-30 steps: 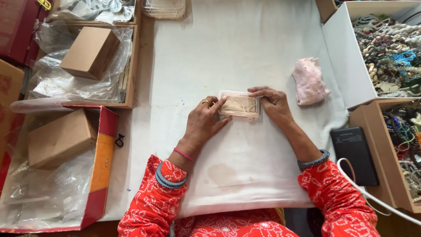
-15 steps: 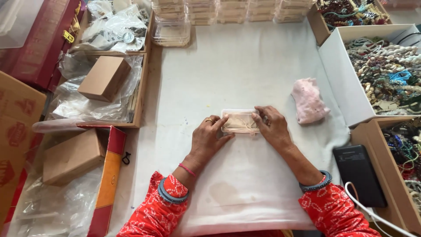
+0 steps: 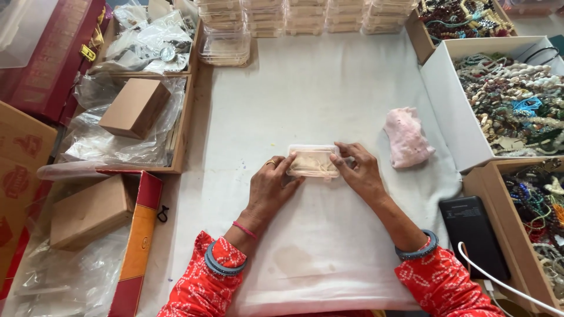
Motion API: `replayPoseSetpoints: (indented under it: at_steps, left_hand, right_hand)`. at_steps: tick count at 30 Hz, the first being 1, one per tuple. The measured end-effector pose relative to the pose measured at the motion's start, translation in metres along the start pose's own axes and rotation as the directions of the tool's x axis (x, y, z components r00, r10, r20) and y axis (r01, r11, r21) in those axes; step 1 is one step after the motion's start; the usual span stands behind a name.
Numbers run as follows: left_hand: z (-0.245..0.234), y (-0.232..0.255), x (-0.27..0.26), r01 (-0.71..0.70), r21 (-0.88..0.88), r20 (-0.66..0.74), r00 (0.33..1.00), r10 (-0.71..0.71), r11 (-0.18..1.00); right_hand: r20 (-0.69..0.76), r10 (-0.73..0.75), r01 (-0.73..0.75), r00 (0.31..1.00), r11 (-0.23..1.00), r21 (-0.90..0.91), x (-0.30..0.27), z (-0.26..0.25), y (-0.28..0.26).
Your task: The person cleans a small plastic container with a pink cloth, places a small beige pouch inside, and closes it. They then clean a silver chain with the cloth, place it in a clear plastic bag, and put the bag into a beige pouch. Finally, they place the pouch into a plastic container.
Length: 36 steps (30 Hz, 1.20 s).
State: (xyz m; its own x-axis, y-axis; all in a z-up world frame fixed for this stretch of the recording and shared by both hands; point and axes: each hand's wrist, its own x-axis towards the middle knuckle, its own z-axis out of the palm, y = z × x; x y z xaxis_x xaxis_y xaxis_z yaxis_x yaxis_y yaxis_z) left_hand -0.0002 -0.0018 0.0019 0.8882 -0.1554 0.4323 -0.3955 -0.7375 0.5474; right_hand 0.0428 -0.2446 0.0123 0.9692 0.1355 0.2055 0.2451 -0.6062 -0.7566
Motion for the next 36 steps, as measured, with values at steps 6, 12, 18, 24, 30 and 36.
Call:
replayPoseSetpoints:
  at_steps: [6,12,18,24,30,36]
  left_hand:
    - [-0.013,0.002,0.005,0.230,-0.326,0.029,0.972,-0.233,0.917]
    - [0.008,-0.025,0.005,0.362,-0.786,0.183,0.911,-0.370,0.502]
    - [0.006,-0.036,0.004,0.431,-0.852,0.315,0.876,-0.365,0.298]
    - [0.006,-0.036,0.005,0.419,-0.867,0.292,0.865,-0.407,0.269]
    - [0.007,-0.038,0.007,0.401,-0.890,0.275,0.853,-0.444,0.218]
    - [-0.001,-0.028,0.010,0.452,-0.861,0.315,0.834,-0.453,0.233]
  right_hand:
    - [0.162,0.105,-0.173,0.981,0.848,0.501,-0.008,0.008,-0.007]
    - [0.137,0.096,-0.164,0.986,0.712,0.683,-0.002,0.002,-0.004]
    - [0.200,0.077,-0.193,0.977,0.721,0.665,-0.005,-0.002,-0.016]
    - [0.214,0.083,-0.198,0.973,0.776,0.599,-0.004,0.004,-0.005]
    - [0.244,0.116,-0.240,0.963,0.783,0.575,-0.003,0.003,-0.010]
    - [0.194,0.112,-0.210,0.974,0.766,0.608,-0.004,0.001,-0.009]
